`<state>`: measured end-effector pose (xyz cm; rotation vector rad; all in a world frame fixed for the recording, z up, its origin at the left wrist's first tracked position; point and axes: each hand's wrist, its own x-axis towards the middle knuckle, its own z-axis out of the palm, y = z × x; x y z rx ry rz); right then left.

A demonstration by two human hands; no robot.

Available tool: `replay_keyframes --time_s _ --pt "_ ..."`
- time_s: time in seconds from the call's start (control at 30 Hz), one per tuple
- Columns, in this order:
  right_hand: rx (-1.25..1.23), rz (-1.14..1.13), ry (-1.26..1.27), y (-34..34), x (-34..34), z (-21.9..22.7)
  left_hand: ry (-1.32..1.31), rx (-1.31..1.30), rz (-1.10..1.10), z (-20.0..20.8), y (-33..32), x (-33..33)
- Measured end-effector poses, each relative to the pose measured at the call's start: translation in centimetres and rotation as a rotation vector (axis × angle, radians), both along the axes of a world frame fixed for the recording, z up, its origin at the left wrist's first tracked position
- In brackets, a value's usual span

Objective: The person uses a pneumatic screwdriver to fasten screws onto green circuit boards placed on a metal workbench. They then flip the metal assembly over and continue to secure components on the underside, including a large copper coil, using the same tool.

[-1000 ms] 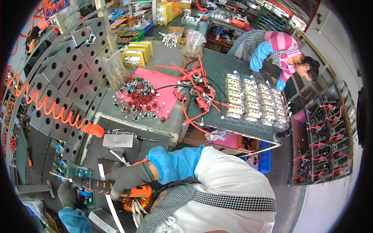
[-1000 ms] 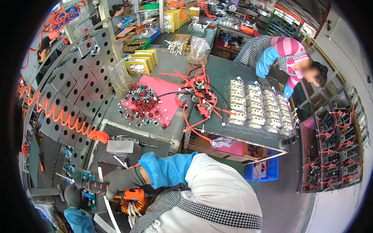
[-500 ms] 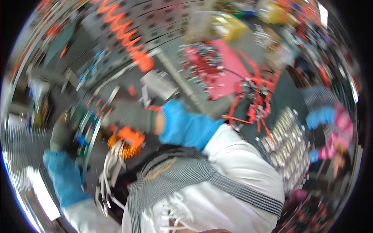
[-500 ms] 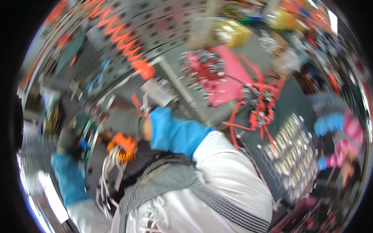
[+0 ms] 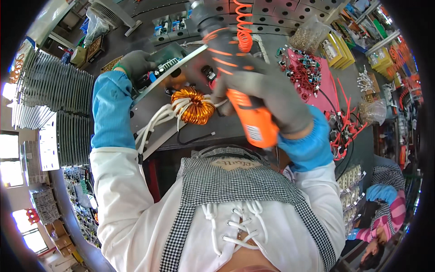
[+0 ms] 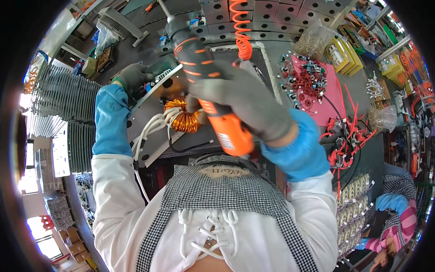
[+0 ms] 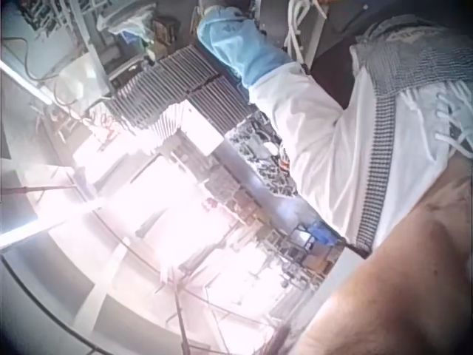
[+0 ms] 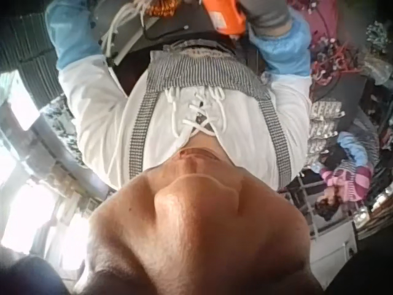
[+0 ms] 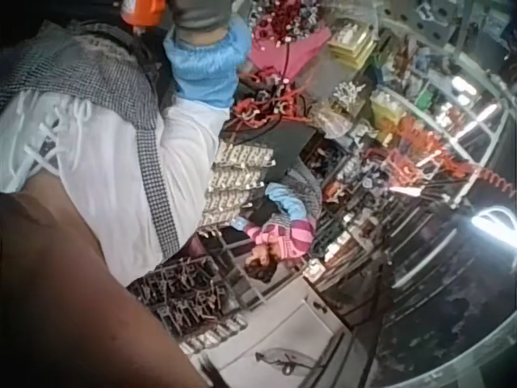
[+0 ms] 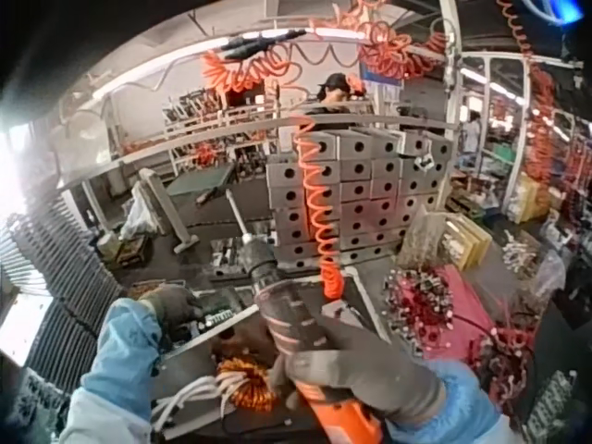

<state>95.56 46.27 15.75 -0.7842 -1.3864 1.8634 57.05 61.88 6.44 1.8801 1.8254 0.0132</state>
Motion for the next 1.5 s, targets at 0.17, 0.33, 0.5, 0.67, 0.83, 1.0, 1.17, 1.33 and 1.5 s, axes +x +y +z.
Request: replay_keyframes --time_s 0.17,0.33,0.5,0.67,0.83,1.0,1.17,1.33,1.5 --pt "-0.057 -0.046 -0.102 -3.7 5.2 -1.6 -0.071 -0.080 0.125 1.3 -0.1 1.0" --pt "-0.286 -0.028 -0.189 -5.9 5.9 -9.6 -0.322 -0.103 0.174 -0.9 0.5 -2.7" --pt "-0.344 0.000 -0.135 -6.6 4.9 -12.0 -0.083 -0.021 0.090 0.2 0.2 -1.7" --pt "-0.304 -0.014 -0.126 -6.7 3.6 -11.7 -0.183 -0.062 0.068 1.5 -1.1 -1.0" --pt "-0.246 0.010 -0.177 -6.4 2.9 -12.6 -0.311 -0.081 0.093 2.0 -2.1 0.3" --pt "-0.253 0.045 -0.217 -6.1 2.7 -12.2 -0.242 -0.064 -0.008 1.7 -1.4 -0.7" --pt "-0.305 0.047 -0.128 -6.4 2.7 -12.1 -0.174 -0.055 -0.032 2.1 -1.9 -1.8" --pt "-0.371 0.036 -0.060 -6.7 2.9 -11.3 -0.164 -0.030 -0.121 1.2 -1.2 -1.7" --pt "-0.581 -0.033 0.022 -7.7 3.2 -9.3 -0.300 -0.062 -0.155 0.8 -0.7 -3.6"
